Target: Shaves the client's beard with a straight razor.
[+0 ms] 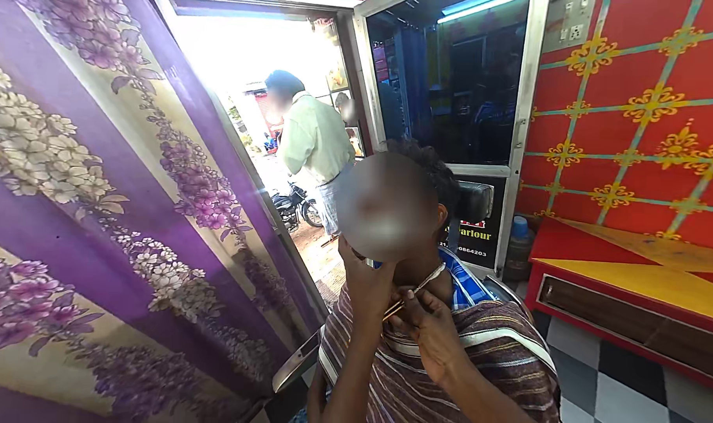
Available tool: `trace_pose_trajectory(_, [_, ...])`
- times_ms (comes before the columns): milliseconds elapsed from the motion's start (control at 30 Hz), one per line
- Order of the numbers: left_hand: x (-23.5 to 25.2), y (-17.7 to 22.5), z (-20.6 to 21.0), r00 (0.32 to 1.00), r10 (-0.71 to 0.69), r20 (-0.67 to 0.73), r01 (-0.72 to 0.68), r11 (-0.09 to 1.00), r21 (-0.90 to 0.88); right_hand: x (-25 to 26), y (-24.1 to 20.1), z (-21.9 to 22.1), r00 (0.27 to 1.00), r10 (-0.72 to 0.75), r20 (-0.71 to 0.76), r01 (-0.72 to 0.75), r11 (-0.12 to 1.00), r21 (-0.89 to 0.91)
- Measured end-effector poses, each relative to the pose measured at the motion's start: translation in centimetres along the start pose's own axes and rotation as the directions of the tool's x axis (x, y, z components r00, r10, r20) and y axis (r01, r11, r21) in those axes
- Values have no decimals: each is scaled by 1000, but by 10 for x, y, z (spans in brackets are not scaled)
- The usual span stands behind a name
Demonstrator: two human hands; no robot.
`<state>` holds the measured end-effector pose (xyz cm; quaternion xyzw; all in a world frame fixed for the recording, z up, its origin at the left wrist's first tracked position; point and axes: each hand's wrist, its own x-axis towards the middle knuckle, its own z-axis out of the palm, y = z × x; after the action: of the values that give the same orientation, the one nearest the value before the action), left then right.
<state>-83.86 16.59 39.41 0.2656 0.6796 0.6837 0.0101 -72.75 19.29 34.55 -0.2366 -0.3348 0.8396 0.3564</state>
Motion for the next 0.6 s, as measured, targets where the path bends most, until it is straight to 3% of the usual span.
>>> trace_pose_trajectory(133, [-2,9,-32,991,-119,-64,104,974,-200,-20,-36,-18,971,-209,114,225,962,-155])
trace_pose_trajectory(233, [-6,0,-50,982,-153,-111,121,959,-256,-20,-98,-29,893,-299,338,426,804,-414])
trace_pose_trajectory(300, [-11,-5,-50,988,-144,-53,126,958,-258,-14,-143,-28,809,-239,537,563,575,-593])
trace_pose_trajectory(367, [-11,-6,-45,989,-143,24,144,960,-241,-7,-181,-16,723,-69,687,685,202,-700])
trace_pose_trajectory(433, [-5,-6,-38,989,-134,57,142,973,-180,4,-205,4,679,128,723,730,-230,-644])
trace_pose_trajectory(467, [0,-5,-36,990,-125,64,133,982,-134,8,-211,17,690,219,689,709,-396,-584])
trace_pose_trajectory(533, [8,0,-33,992,-98,83,103,993,-58,15,-216,41,731,353,584,652,-615,-444])
trace_pose_trajectory(600, [15,4,-33,988,-97,119,100,995,-23,23,-214,57,755,408,514,622,-695,-361])
